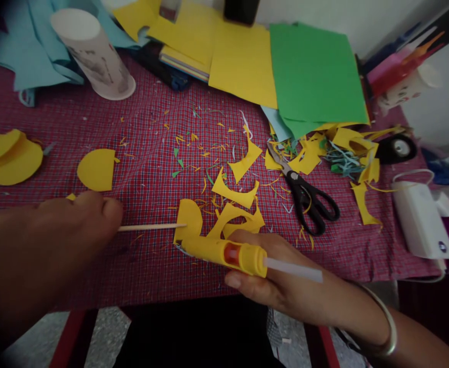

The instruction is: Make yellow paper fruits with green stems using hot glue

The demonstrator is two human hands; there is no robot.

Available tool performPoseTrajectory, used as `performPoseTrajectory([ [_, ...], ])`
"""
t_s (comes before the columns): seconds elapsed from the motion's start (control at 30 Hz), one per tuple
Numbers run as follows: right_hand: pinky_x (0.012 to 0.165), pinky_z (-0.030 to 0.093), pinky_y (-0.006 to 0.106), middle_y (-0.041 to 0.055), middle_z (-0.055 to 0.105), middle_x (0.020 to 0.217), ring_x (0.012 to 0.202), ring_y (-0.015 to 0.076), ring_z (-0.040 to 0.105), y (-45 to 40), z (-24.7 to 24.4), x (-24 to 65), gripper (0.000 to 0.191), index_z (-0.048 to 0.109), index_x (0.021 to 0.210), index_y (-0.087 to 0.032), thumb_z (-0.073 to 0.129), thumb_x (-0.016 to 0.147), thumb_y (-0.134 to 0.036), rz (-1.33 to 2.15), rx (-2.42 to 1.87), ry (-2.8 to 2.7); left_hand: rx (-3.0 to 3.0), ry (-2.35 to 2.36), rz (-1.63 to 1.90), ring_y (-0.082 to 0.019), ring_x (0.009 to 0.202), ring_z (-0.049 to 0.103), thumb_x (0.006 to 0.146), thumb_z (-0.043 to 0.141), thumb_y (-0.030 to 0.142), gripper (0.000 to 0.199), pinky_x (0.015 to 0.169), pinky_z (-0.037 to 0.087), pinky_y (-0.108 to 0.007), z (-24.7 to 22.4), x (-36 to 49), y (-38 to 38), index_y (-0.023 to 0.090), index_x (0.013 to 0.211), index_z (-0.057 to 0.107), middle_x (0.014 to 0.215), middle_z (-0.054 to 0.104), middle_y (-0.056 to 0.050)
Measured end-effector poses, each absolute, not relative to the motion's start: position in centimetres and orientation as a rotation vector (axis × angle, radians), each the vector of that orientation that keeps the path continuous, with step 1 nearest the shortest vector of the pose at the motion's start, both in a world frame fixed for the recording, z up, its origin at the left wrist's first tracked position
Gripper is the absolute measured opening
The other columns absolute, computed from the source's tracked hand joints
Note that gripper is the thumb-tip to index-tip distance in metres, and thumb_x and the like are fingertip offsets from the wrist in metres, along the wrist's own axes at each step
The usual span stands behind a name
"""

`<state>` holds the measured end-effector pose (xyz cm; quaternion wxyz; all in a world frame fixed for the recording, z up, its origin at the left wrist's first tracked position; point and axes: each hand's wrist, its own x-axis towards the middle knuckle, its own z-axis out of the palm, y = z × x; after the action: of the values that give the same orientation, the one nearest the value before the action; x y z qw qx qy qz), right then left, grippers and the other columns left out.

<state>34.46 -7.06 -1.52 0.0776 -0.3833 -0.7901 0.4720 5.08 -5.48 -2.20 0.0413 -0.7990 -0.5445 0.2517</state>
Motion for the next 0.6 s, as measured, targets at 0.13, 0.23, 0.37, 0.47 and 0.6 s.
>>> performPoseTrajectory([
  [0.13, 0.061, 0.047, 0.021, -0.0029, 0.061, 0.084, 0.069, 0.0108, 0.060, -7.1, -1.4, 34.5, 0.014, 0.055, 0.096, -0.025, 0.046, 0.097, -0.035, 1.372, -1.161, -2.356, -2.431, -1.612, 0.879, -0.025, 0.057, 0.059, 0.085, 0.037, 0.013, 0.016, 0.045, 0.024, -0.032, -1.9, 5.3, -5.2, 0.025, 0.076, 0.046, 0.067, 0.044, 0.000],
  [0.23, 0.059, 0.049, 0.021, -0.0020, 0.063, 0.082, 0.069, 0.0122, 0.062, -7.4, -1.5, 35.1, 0.015, 0.056, 0.092, -0.025, 0.047, 0.096, -0.037, 1.337, -1.209, -2.350, -2.456, -1.588, 0.864, -0.025, 0.057, 0.059, 0.084, 0.042, 0.014, 0.013, 0.045, 0.026, -0.032, -1.9, 5.3, -5.2, 0.025, 0.076, 0.045, 0.067, 0.043, 0.001],
  [0.37, 0.071, 0.055, 0.026, 0.0044, 0.069, 0.096, 0.084, 0.0186, 0.067, -7.6, -1.9, 36.3, 0.018, 0.061, 0.100, -0.023, 0.052, 0.092, -0.037, 1.182, -1.287, -2.357, -2.459, -1.526, 0.827, -0.025, 0.056, 0.059, 0.085, 0.040, 0.014, 0.014, 0.044, 0.024, -0.032, -1.7, 5.3, -5.4, 0.024, 0.076, 0.043, 0.066, 0.042, 0.001],
  [0.47, 0.073, 0.056, 0.027, 0.0048, 0.070, 0.097, 0.086, 0.0191, 0.068, -7.5, -2.0, 36.8, 0.019, 0.063, 0.103, -0.024, 0.054, 0.092, -0.036, 1.115, -1.304, -2.354, -2.474, -1.497, 0.802, -0.025, 0.054, 0.058, 0.087, 0.037, 0.019, 0.014, 0.044, 0.024, -0.033, -1.9, 5.0, -5.5, 0.025, 0.074, 0.039, 0.065, 0.042, 0.001],
  [0.6, 0.069, 0.055, 0.024, 0.0025, 0.069, 0.095, 0.077, 0.0153, 0.066, -7.1, -1.9, 36.7, 0.021, 0.062, 0.109, -0.026, 0.052, 0.093, -0.034, 1.192, -1.301, -2.278, -2.450, -1.491, 0.775, -0.024, 0.050, 0.055, 0.088, 0.037, 0.022, 0.014, 0.044, 0.019, -0.033, -2.4, 4.5, -5.6, 0.025, 0.074, 0.038, 0.064, 0.040, 0.002],
])
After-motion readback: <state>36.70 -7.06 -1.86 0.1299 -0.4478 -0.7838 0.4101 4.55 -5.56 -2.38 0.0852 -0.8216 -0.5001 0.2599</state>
